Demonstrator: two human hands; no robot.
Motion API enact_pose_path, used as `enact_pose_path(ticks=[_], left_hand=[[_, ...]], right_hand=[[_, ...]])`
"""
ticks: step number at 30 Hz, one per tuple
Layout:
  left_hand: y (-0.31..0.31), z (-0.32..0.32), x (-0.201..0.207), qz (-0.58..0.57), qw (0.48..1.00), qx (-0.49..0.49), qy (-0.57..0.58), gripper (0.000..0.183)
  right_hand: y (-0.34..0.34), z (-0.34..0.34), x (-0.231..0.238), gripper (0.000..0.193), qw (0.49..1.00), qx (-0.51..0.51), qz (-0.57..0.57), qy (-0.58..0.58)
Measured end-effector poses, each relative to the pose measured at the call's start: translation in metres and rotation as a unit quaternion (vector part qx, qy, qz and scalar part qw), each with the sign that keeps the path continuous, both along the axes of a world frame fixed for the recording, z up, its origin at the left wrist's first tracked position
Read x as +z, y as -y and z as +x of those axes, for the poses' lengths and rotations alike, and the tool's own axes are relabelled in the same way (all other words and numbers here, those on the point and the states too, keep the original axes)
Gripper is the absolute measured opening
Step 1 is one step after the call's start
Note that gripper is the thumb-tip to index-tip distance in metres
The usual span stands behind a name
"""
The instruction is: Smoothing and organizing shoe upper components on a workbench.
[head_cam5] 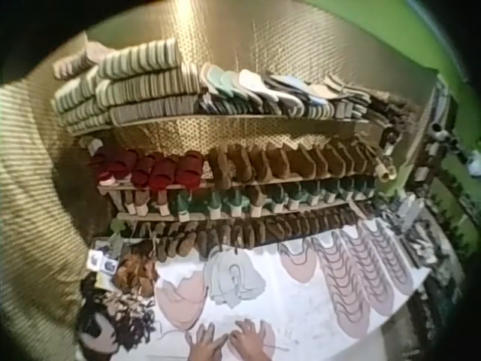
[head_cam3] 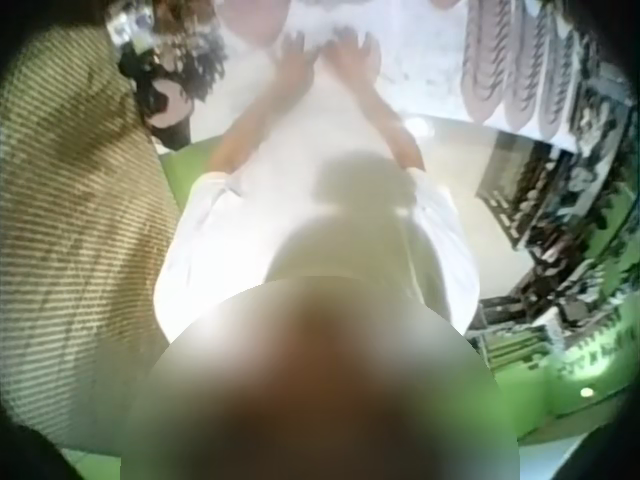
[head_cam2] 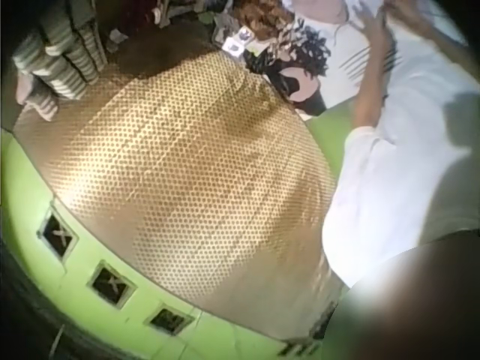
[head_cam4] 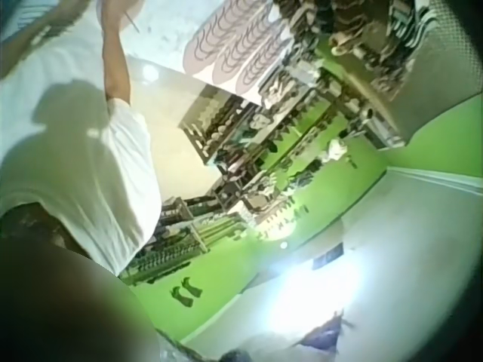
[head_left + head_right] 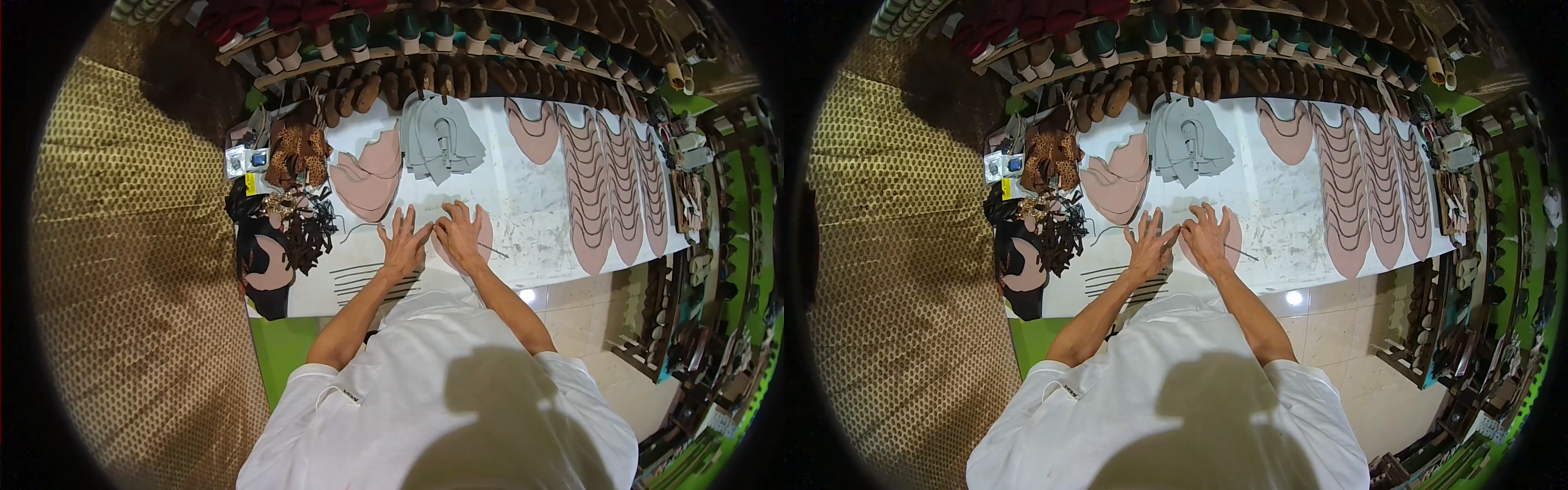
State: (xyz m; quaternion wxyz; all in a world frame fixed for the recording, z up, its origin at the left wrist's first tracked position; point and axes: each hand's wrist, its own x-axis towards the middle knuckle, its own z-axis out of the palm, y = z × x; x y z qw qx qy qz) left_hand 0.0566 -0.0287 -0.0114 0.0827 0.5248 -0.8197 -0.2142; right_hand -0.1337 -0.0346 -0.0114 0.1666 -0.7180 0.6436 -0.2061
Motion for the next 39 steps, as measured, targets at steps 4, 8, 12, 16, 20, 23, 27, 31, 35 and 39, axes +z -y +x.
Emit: enact_pose_path(ticks=[4, 8, 12, 16, 20, 23, 27, 31, 35, 39], left_hand=[[0.001, -0.002, 0.002, 0.002, 0.999, -0.012, 0.034, 0.071], [0.003, -0.001, 0.001, -0.029, 0.996, -0.04, 0.069, 0.069], [0.006, -0.001, 0.002, -0.042, 0.988, -0.076, 0.125, 0.065], [0.006, -0.001, 0.002, -0.05, 0.987, -0.078, 0.13, 0.063], [0.007, -0.005, 0.003, -0.038, 0.99, -0.077, 0.115, 0.063], [0.006, 0.001, 0.0, -0.021, 0.991, -0.065, 0.115, 0.062], [0.009, -0.002, -0.003, -0.003, 0.992, -0.063, 0.112, 0.063], [0.012, -0.004, 0.0, 0.124, 0.992, 0.006, 0.018, 0.062], [0.013, 0.004, -0.015, 0.102, 0.994, 0.031, -0.022, 0.062], [0.015, 0.0, -0.013, 0.019, 0.999, -0.033, 0.025, 0.058]], right_hand=[[0.0, 0.0, 0.002, 0.015, 1.0, 0.006, -0.001, -0.009], [-0.001, -0.003, 0.008, 0.016, 1.0, 0.008, 0.022, 0.003], [-0.015, -0.019, 0.005, 0.016, 0.998, -0.026, -0.043, 0.037], [-0.024, -0.034, 0.001, 0.015, 1.0, -0.013, -0.01, 0.002], [-0.017, -0.037, -0.004, 0.013, 0.999, 0.003, -0.042, -0.025], [-0.016, -0.032, 0.012, 0.013, 1.0, -0.002, -0.015, -0.003], [-0.022, -0.031, 0.006, 0.013, 1.0, -0.009, -0.012, -0.014], [-0.026, -0.03, -0.001, 0.012, 0.999, -0.044, 0.004, 0.007], [-0.025, -0.022, 0.002, 0.011, 0.999, -0.043, -0.004, 0.012], [-0.027, -0.024, 0.001, 0.01, 0.999, -0.052, -0.001, 0.01]])
